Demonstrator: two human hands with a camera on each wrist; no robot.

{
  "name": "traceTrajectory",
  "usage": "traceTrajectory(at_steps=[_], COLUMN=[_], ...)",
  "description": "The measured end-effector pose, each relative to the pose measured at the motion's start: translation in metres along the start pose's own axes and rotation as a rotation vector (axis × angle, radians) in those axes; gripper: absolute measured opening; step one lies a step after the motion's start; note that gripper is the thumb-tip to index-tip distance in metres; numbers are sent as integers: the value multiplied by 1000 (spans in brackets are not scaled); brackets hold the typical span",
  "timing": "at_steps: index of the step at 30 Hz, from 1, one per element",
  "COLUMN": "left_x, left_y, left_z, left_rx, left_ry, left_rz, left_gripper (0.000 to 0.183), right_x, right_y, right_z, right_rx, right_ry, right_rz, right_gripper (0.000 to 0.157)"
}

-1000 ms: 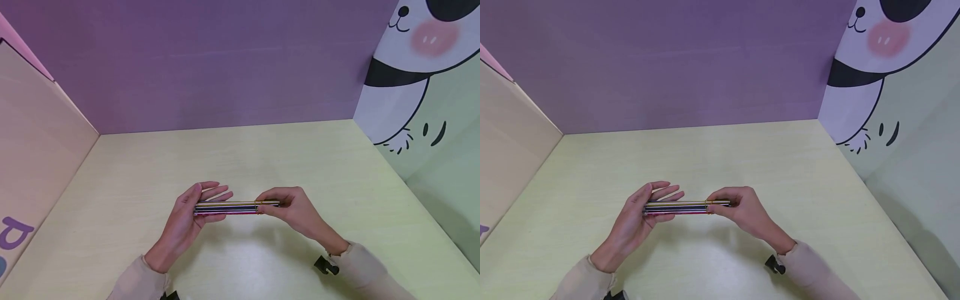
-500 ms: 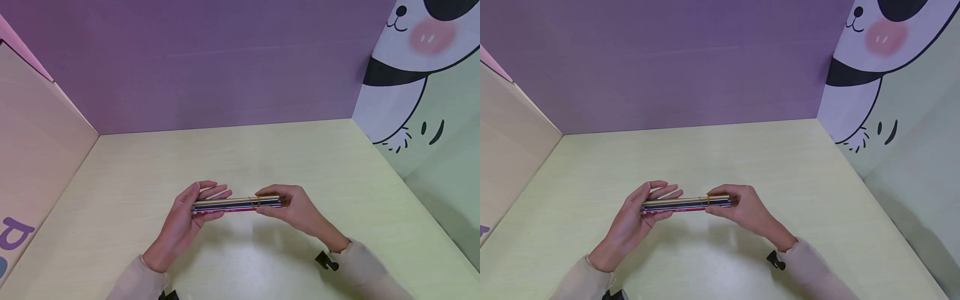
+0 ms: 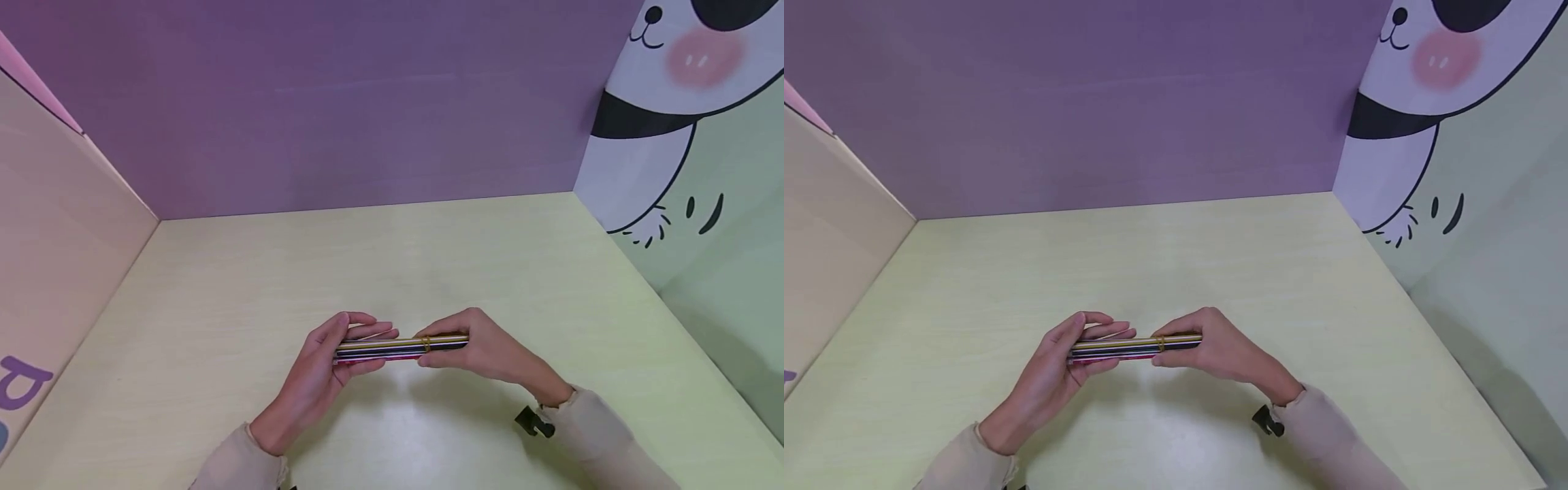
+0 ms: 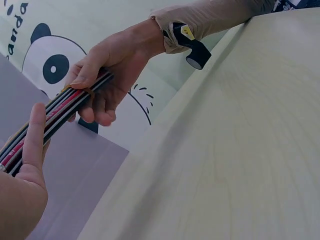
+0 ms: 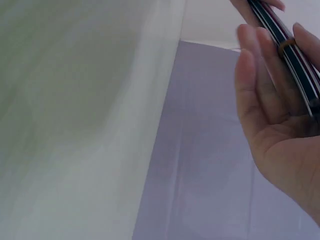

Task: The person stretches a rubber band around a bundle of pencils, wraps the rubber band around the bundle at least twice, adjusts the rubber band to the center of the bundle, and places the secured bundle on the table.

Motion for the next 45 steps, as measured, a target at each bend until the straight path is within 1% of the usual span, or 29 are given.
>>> traceTrajectory(at_steps=[3, 5, 8, 10, 15, 17, 20, 23, 25, 27, 29, 31, 34, 36, 40, 42, 45], left_x=[-4, -6, -5, -1, 11, 15, 20, 24, 23, 21, 17, 13, 12, 13, 16, 16, 10], left_y=[0, 0, 1, 2, 5, 6, 6, 6, 5, 4, 4, 3, 3, 3, 3, 3, 0], left_z=[-4, -6, -8, -7, -6, -6, -3, -4, -7, -10, -12, -12, -7, -1, 9, 11, 8], left_rx=[7, 17, 36, 50, 85, 84, 66, 63, 72, 81, 78, 68, 46, 28, 20, 22, 36], left_ry=[2, -2, -37, -74, -149, -156, -162, -166, -171, -166, -153, -137, -113, -100, -92, -91, -72], left_rz=[-22, -28, -27, -6, 39, 59, 92, 127, 124, 101, 68, 40, 24, 44, 83, 86, 46], left_gripper=[43, 44, 44, 43, 40, 40, 41, 41, 41, 41, 41, 42, 42, 42, 41, 40, 39], right_x=[-9, -13, -15, -11, 1, 7, 15, 17, 11, 4, -3, -5, 0, 7, 18, 19, 10], right_y=[0, -1, -1, -2, -3, -4, -5, -4, -2, 0, 2, 3, 1, -2, -5, -5, -3], right_z=[-5, -9, -15, -18, -23, -22, -19, -15, -13, -11, -11, -12, -16, -18, -20, -19, -16], right_rx=[-10, -20, -35, -28, -26, -49, -60, -59, -52, -56, -58, -66, -78, -90, -110, -106, -88], right_ry=[69, 88, 129, 154, 264, 288, 299, 306, 322, 340, 355, 361, 370, 373, 392, 402, 395], right_rz=[-39, -54, -48, -24, 21, 40, 64, 80, 62, 39, 19, 25, 48, 66, 76, 72, 21], right_gripper=[21, 21, 18, 17, 16, 15, 16, 17, 20, 19, 17, 12, 8, 7, 8, 10, 15])
Point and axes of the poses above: each hand's wrist, its own y-axis away from the middle knuckle, its own x-axis out of the palm, z = x × y, the point moved 4 cm from there along -y, towards the middle knuckle, and after that the axes turned 2 degrees about -y, right-handed, at the moved point
